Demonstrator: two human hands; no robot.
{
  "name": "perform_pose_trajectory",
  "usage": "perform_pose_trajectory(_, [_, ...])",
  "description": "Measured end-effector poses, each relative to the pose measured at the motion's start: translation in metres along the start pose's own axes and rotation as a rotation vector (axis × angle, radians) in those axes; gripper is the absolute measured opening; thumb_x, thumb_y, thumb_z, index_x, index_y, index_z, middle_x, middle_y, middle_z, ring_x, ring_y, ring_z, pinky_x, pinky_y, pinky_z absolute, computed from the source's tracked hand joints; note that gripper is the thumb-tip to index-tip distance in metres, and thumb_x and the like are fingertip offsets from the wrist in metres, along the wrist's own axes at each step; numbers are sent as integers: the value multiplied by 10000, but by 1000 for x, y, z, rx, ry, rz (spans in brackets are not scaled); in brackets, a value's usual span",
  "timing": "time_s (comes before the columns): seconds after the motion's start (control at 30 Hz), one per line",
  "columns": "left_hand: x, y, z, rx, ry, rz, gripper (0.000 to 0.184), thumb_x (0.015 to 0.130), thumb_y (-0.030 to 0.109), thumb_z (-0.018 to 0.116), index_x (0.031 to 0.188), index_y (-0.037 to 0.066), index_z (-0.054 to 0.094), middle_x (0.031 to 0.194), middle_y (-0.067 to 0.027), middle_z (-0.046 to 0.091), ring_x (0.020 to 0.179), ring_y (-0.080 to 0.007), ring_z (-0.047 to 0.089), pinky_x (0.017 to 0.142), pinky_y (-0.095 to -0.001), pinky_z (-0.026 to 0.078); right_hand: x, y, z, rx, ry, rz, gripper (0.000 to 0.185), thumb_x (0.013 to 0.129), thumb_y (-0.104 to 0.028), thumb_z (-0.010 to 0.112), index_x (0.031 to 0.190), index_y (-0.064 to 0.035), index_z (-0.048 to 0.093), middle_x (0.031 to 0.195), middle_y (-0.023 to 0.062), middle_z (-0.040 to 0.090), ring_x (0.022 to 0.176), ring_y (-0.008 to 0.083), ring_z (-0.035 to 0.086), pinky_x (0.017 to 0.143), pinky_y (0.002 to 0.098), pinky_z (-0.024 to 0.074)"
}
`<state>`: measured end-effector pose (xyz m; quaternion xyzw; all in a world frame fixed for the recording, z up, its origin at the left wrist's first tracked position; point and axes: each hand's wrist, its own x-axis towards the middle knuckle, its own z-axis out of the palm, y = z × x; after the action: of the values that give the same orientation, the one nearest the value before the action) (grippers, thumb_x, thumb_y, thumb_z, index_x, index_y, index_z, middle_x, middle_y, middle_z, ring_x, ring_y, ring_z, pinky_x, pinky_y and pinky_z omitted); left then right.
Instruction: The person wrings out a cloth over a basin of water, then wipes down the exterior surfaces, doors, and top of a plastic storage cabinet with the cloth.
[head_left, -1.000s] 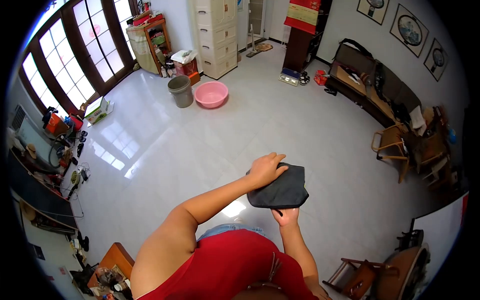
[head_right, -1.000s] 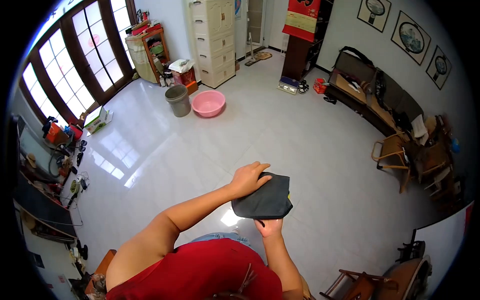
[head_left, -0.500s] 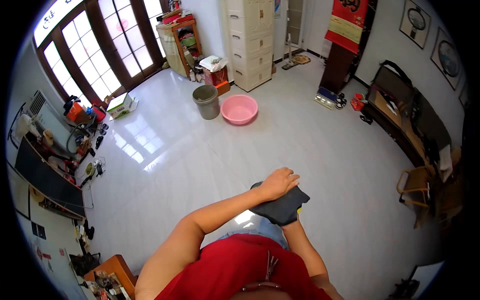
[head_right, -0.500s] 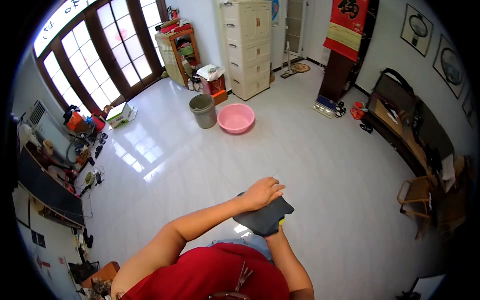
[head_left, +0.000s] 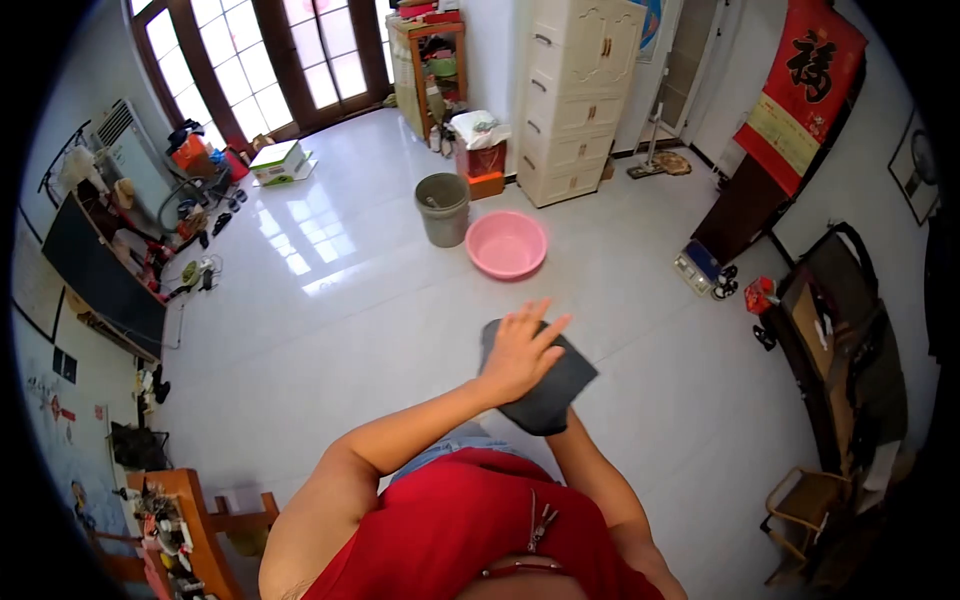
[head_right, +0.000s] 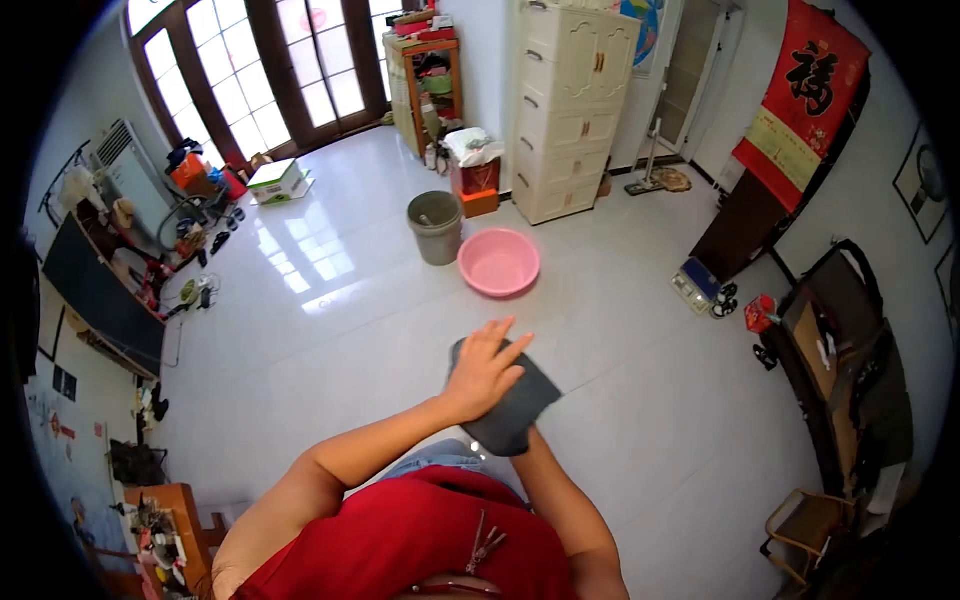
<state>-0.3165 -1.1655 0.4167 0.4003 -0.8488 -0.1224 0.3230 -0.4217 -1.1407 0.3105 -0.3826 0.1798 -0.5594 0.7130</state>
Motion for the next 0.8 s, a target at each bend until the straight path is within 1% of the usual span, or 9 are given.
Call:
perform_pose_trajectory(0.17, [74,-88,10,-124,17,-56,551,940,190,498,1471,102,381,1539,-197,285,1399,-407,286,1118,-523,232,106,24,-78,374,-154,49,545,1033,-432,334,1499,-164,245,1484,58,376,1358,190,378,1128,393,325])
perform_pose_trajectory(0.27, [129,-126,20,-125,8,-5,573,930,188,497,1478,85,366,1551,-192,273,1417,-409,259,1129,-510,210,163,-5,-113,613,-390,50,528,1050,-395,289,1517,-161,211,1512,57,348,1380,191,356,1139,391,313])
perform_pose_trajectory(0.37, [198,-157,49,-153,-33,117,570,917,251,555,1453,119,414,1554,-187,271,1427,-410,240,1131,-531,193,219,-69,-121,110,-41,-78,584,1036,-427,334,1530,-151,189,1539,71,302,1404,227,324,1147,405,307])
perform_pose_trajectory(0.5, [298,-157,69,-183,-111,313,542,880,221,612,1400,137,487,1533,-165,325,1414,-389,286,1118,-555,231,255,-116,-181,119,70,-267,593,1033,-441,322,1530,-139,203,1564,93,264,1433,258,281,1175,451,252])
perform_pose_trajectory(0.6, [355,-150,87,-228,-184,433,559,860,226,655,1389,138,500,1530,-148,339,1423,-371,280,1121,-560,229,278,-148,-248,18,19,-432,589,1033,-449,308,1525,-137,219,1566,98,263,1430,266,291,1169,460,267])
perform_pose_trajectory(0.7, [400,-155,110,-194,-272,507,574,879,242,656,1418,180,469,1552,-95,314,1443,-339,248,1129,-577,207,304,-211,-273,-5,40,-488,572,1033,-455,283,1499,-122,290,1537,105,328,1396,288,353,1161,468,284])
perform_pose_trajectory(0.73, [416,-161,118,-176,-289,502,564,883,242,653,1415,187,474,1553,-92,313,1444,-337,245,1131,-576,205,316,-240,-274,125,58,-450,563,1035,-447,279,1491,-117,308,1526,106,350,1385,294,370,1161,466,286])
perform_pose_trajectory(0.77, [430,-167,126,-157,-302,496,555,887,242,651,1413,193,478,1554,-89,311,1446,-335,243,1133,-576,202,327,-264,-267,147,65,-474,514,1036,-405,321,1450,-103,369,1479,111,415,1350,292,418,1136,445,324])
perform_pose_trajectory(0.8, [449,-175,135,-139,-315,484,546,892,242,649,1410,200,482,1555,-86,310,1447,-333,240,1135,-575,199,342,-293,-263,-515,147,-457,491,1034,-386,341,1432,-101,383,1454,102,433,1328,276,434,1122,435,335])
